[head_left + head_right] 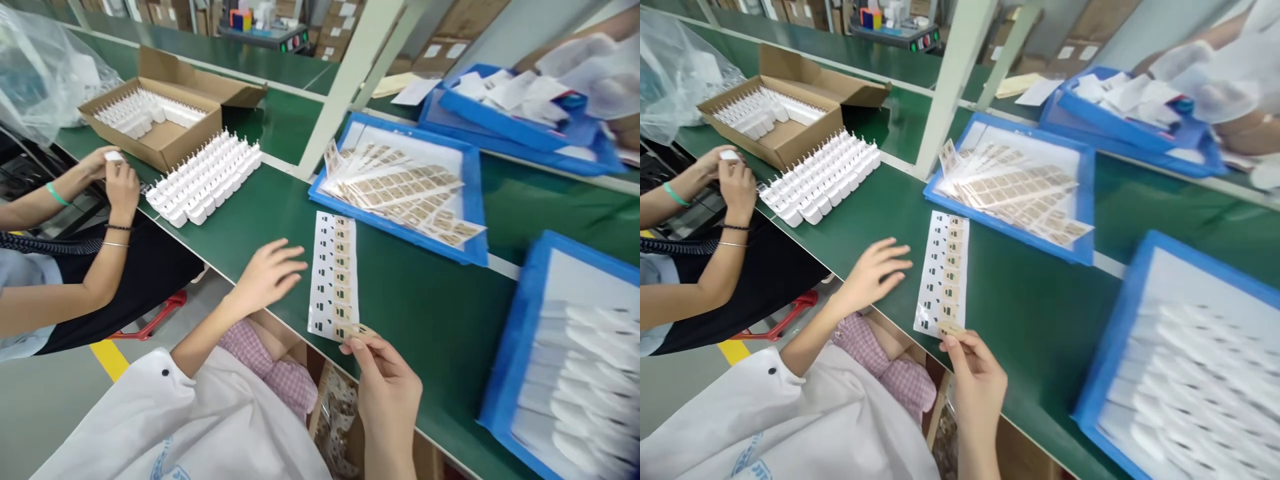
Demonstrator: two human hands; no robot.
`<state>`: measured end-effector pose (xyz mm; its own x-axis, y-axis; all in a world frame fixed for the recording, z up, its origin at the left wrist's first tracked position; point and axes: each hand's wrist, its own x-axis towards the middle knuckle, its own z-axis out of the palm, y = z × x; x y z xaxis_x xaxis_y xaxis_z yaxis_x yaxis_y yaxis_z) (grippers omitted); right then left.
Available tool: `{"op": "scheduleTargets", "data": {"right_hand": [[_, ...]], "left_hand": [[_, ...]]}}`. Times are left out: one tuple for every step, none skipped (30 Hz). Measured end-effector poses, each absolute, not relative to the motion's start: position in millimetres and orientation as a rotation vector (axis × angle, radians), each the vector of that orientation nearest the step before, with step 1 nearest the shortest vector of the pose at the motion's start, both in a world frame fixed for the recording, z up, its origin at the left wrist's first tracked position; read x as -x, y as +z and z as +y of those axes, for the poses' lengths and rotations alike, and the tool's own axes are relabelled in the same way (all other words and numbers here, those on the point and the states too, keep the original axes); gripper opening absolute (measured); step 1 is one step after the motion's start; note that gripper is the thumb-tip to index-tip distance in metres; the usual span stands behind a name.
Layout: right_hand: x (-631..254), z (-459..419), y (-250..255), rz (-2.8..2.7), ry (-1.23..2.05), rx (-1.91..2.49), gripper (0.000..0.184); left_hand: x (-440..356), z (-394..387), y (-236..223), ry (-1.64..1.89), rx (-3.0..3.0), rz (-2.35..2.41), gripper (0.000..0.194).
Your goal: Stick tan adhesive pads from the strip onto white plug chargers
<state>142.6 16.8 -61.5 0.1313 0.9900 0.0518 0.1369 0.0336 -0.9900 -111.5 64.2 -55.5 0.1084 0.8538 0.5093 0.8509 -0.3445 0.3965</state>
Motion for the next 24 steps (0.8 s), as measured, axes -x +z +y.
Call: {"op": "scheduleTargets", "data": {"right_hand": [[-138.4, 20.4, -66.1, -1.149, 1.052, 1.364, 0.035], [-134.9, 23.2, -69.4, -1.103, 1.083, 1.383, 0.037], [-132.2, 25.3, -71.5, -1.081, 1.113, 1.397, 0.039], [-130.4, 26.8, -72.8, -1.074, 1.137, 1.407, 0.040], [-129.4, 27.8, -73.6, -1.075, 1.154, 1.415, 0.041], [-128.9, 28.4, -74.3, -1.079, 1.165, 1.422, 0.042], [-128.8, 28.7, -75.0, -1.080, 1.167, 1.423, 0.042], [-129.1, 28.8, -76.1, -1.079, 1.166, 1.418, 0.043], [-129.5, 28.6, -77.4, -1.078, 1.162, 1.405, 0.043], [-130.0, 28.3, -78.8, -1.080, 1.156, 1.387, 0.043], [-130.4, 27.8, -80.2, -1.087, 1.149, 1.367, 0.042], [-130.8, 27.2, -81.3, -1.098, 1.137, 1.349, 0.041], [-131.1, 26.5, -82.1, -1.110, 1.123, 1.337, 0.040], [-131.2, 25.9, -82.3, -1.125, 1.109, 1.329, 0.039], [-131.3, 25.4, -82.1, -1.139, 1.097, 1.324, 0.038], [-131.2, 25.1, -81.5, -1.154, 1.089, 1.319, 0.037], [-131.0, 25.0, -80.7, -1.167, 1.085, 1.314, 0.037], [-130.7, 25.0, -79.8, -1.176, 1.084, 1.308, 0.038], [-130.6, 25.2, -79.0, -1.181, 1.082, 1.301, 0.038], [-130.5, 25.3, -78.4, -1.183, 1.082, 1.295, 0.039], [-130.7, 25.3, -78.0, -1.179, 1.079, 1.288, 0.040], [-131.2, 25.1, -77.9, -1.180, 1.081, 1.283, 0.041], [-131.9, 24.8, -78.2, -1.185, 1.089, 1.281, 0.040], [-132.8, 24.4, -78.8, -1.192, 1.098, 1.281, 0.039]], "left_hand": [[130.1, 61.4, -53.8, 1.227, -2.239, 1.998, 0.023], [150.6, 58.6, -51.2, 1.324, -2.121, 2.180, 0.027], [171.6, 56.0, -48.1, 1.387, -1.996, 2.343, 0.032], [191.5, 54.1, -45.0, 1.423, -1.880, 2.478, 0.038], [209.1, 53.1, -42.3, 1.417, -1.752, 2.620, 0.043], [223.5, 53.3, -40.4, 1.346, -1.633, 2.747, 0.049], [234.2, 54.6, -39.2, 1.268, -1.543, 2.836, 0.053], [241.0, 56.5, -38.9, 1.191, -1.481, 2.893, 0.054], [244.5, 58.7, -39.2, 1.134, -1.452, 2.919, 0.051], [245.2, 60.8, -40.1, 1.112, -1.448, 2.922, 0.046], [243.8, 62.2, -41.3, 1.114, -1.455, 2.918, 0.039], [241.3, 62.6, -42.6, 1.120, -1.470, 2.907, 0.033], [238.3, 62.0, -44.0, 1.120, -1.491, 2.890, 0.027], [235.5, 60.4, -45.3, 1.116, -1.514, 2.868, 0.023], [233.2, 57.9, -46.4, 1.111, -1.533, 2.843, 0.021], [231.5, 54.8, -47.2, 1.104, -1.545, 2.821, 0.022], [230.6, 51.2, -47.6, 1.095, -1.550, 2.801, 0.025], [230.2, 47.5, -47.5, 1.080, -1.550, 2.786, 0.030], [230.4, 43.9, -47.0, 1.060, -1.549, 2.773, 0.034], [230.7, 40.4, -46.2, 1.032, -1.554, 2.759, 0.037], [231.2, 37.4, -45.0, 0.997, -1.565, 2.741, 0.039], [231.6, 34.9, -43.7, 0.961, -1.578, 2.723, 0.040], [231.9, 33.3, -42.5, 0.926, -1.588, 2.704, 0.041], [232.2, 32.8, -41.3, 0.899, -1.592, 2.686, 0.042]]}}
